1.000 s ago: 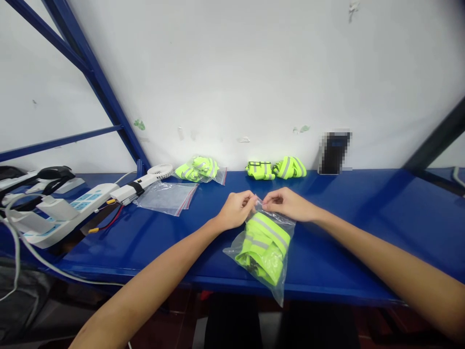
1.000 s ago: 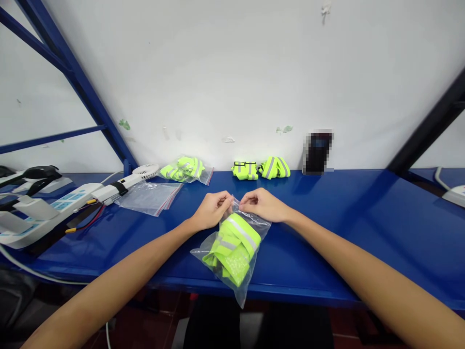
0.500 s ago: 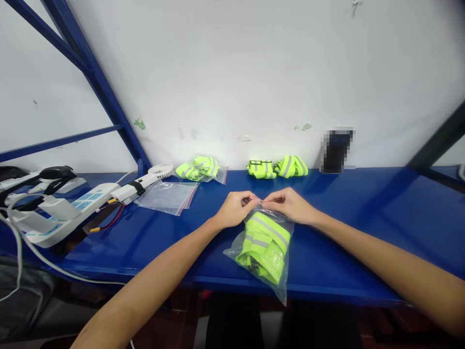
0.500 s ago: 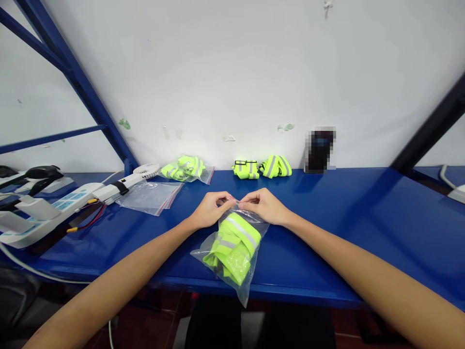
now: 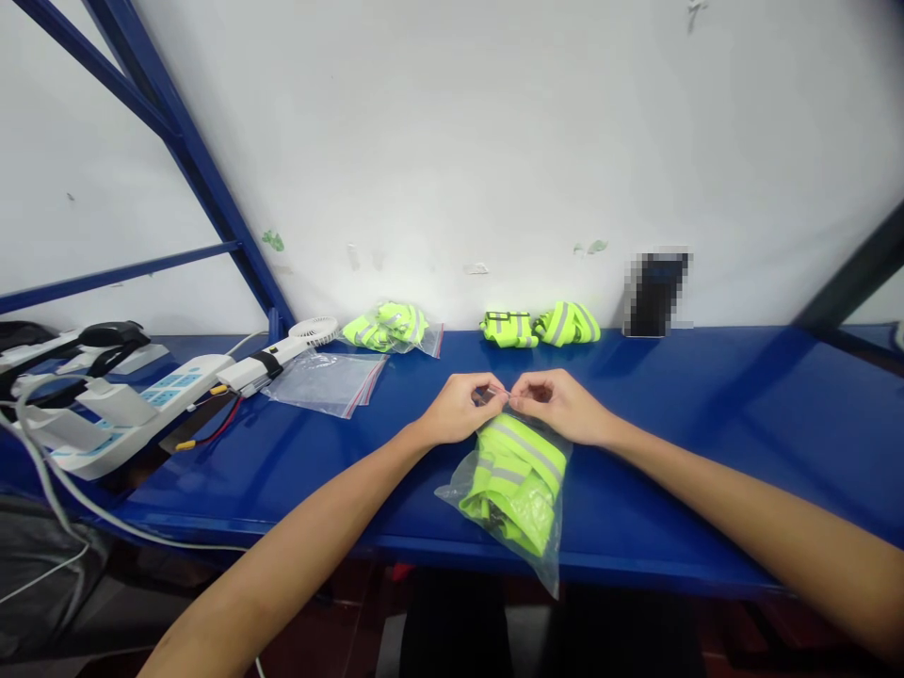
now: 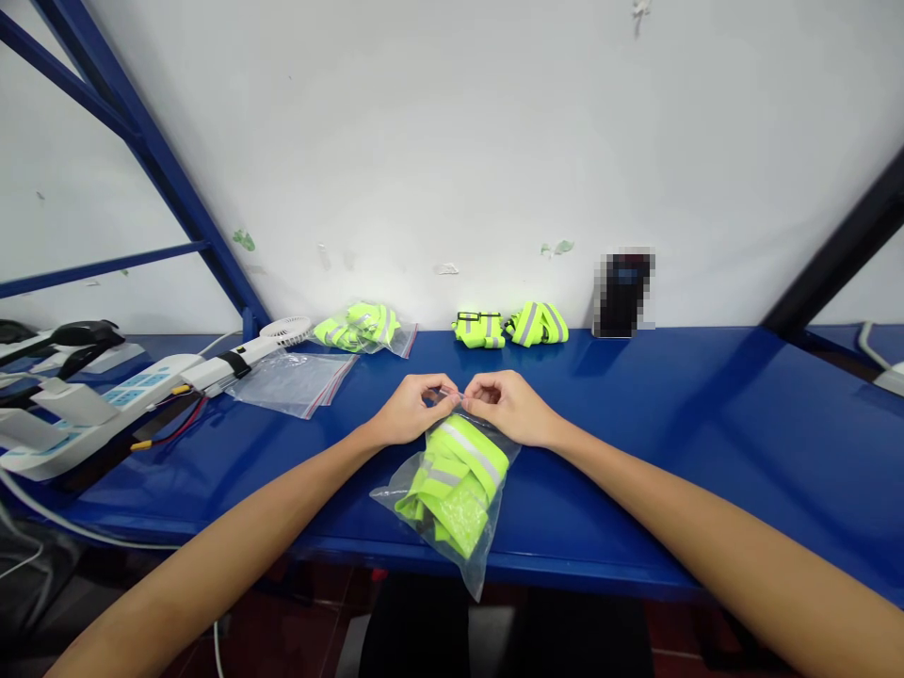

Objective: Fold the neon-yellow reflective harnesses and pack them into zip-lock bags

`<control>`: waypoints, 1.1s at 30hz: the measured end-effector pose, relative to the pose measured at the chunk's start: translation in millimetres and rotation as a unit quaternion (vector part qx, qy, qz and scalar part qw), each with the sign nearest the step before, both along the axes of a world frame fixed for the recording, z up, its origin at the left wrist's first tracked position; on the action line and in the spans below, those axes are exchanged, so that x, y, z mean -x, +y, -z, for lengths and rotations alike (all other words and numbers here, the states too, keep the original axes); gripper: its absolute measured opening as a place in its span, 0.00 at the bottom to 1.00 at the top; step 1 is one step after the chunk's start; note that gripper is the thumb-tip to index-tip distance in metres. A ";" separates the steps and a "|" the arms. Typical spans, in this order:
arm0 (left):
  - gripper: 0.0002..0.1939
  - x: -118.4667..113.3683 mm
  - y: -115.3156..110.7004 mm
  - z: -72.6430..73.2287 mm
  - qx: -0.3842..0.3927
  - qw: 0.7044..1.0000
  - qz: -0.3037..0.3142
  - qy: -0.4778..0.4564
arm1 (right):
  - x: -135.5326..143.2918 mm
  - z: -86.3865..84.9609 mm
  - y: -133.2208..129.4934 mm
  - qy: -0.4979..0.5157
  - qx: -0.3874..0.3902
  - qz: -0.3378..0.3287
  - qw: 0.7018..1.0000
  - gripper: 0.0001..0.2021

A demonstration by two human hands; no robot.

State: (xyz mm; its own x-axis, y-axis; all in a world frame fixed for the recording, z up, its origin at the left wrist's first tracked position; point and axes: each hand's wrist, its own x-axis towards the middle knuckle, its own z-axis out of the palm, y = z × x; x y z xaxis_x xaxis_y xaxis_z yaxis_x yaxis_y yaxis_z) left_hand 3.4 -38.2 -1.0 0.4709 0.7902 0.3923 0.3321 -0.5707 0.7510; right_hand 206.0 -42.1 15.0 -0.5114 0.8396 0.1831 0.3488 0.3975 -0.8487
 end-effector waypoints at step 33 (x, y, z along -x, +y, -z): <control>0.12 153.4 30.3 -25.2 -0.021 0.950 -0.248 -0.187 | -98.2 -13.7 41.6 -0.014 0.098 0.031 0.995 0.18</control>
State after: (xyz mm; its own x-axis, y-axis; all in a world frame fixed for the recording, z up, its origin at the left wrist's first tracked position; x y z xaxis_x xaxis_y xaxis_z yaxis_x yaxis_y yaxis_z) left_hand -150.0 -7.9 24.3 -0.1344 0.8589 0.4943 0.2831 -0.4447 0.8497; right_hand 304.2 -0.5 28.7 -0.4592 0.8883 -0.0008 0.3917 0.2017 -0.8977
